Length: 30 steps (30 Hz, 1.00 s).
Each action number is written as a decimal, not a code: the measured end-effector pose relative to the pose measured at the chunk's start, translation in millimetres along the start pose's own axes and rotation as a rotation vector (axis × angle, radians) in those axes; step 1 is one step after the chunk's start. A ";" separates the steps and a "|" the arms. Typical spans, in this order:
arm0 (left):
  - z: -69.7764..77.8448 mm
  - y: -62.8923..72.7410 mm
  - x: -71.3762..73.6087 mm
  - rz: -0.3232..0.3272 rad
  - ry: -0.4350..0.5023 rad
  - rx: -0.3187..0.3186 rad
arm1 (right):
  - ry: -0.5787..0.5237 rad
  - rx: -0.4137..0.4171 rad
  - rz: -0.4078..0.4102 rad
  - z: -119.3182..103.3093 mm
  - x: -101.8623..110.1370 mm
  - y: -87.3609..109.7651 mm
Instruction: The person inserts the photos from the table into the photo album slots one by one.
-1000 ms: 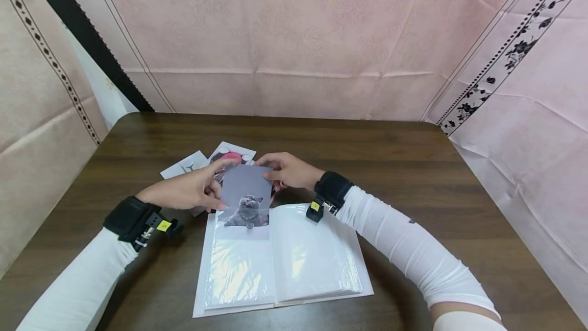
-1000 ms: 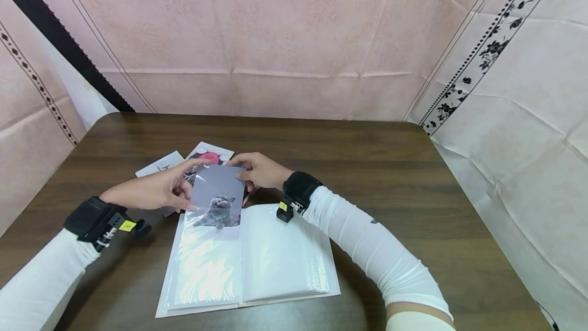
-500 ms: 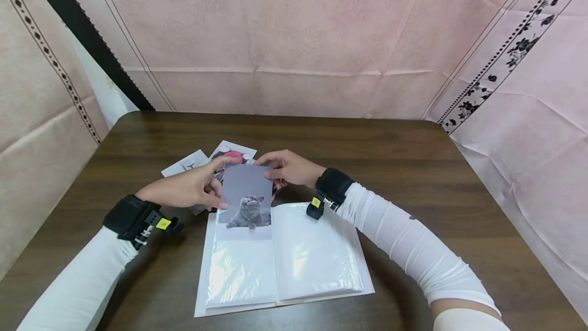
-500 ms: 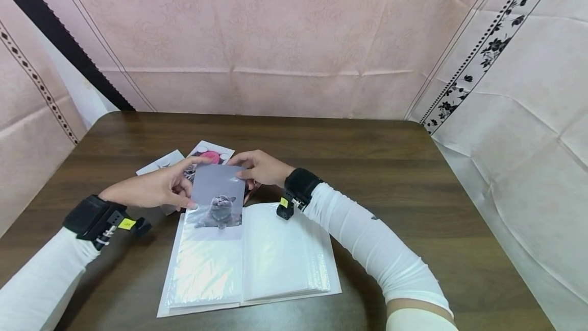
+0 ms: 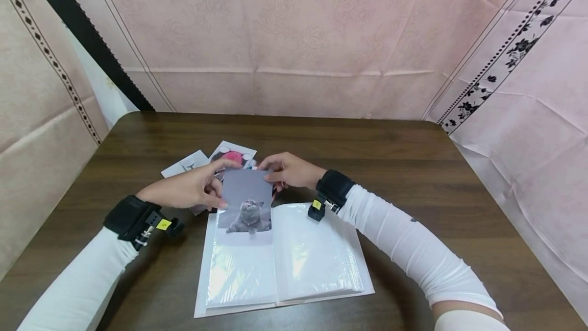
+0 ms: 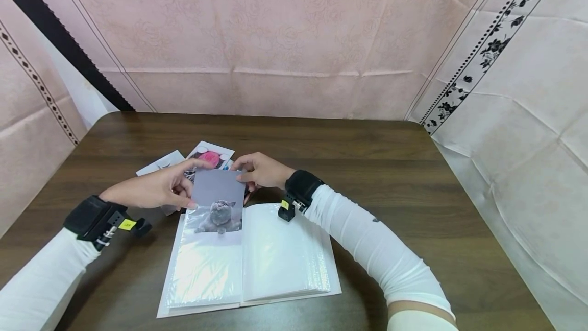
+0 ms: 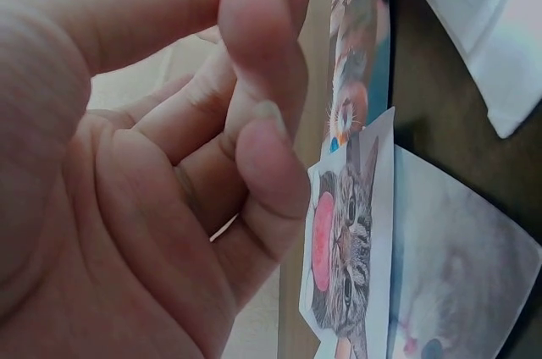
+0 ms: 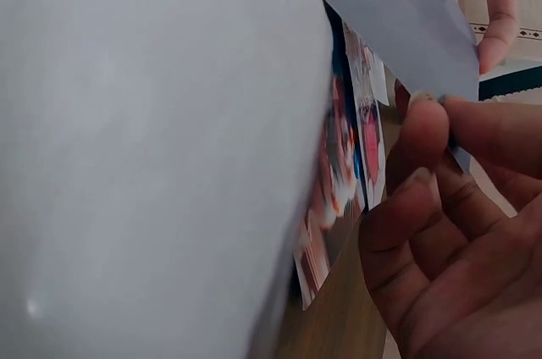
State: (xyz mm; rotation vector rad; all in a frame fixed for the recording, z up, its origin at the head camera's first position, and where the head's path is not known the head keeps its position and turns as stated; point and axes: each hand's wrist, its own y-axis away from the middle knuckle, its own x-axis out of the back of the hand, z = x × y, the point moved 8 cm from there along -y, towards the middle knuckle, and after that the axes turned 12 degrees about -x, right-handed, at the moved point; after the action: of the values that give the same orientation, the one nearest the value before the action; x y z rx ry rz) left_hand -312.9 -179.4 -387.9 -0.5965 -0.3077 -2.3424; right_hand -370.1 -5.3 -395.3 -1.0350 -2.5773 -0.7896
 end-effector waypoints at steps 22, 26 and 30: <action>0.9 0.9 -1.3 -0.013 -0.034 -0.010 | 0.073 0.005 -0.037 2.9 -5.5 2.7; 0.6 0.7 -2.2 -0.017 -0.036 -0.011 | 0.087 0.000 -0.045 5.4 -6.9 2.1; 1.3 1.1 -1.9 -0.016 -0.055 -0.013 | 0.098 -0.004 -0.047 7.2 -7.6 1.3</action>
State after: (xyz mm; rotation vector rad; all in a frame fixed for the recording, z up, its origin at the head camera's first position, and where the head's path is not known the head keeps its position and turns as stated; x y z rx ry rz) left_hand -310.5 -178.6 -387.7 -0.6675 -0.3241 -2.3482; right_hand -364.0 -4.7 -403.9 -0.9155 -2.5263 -0.8357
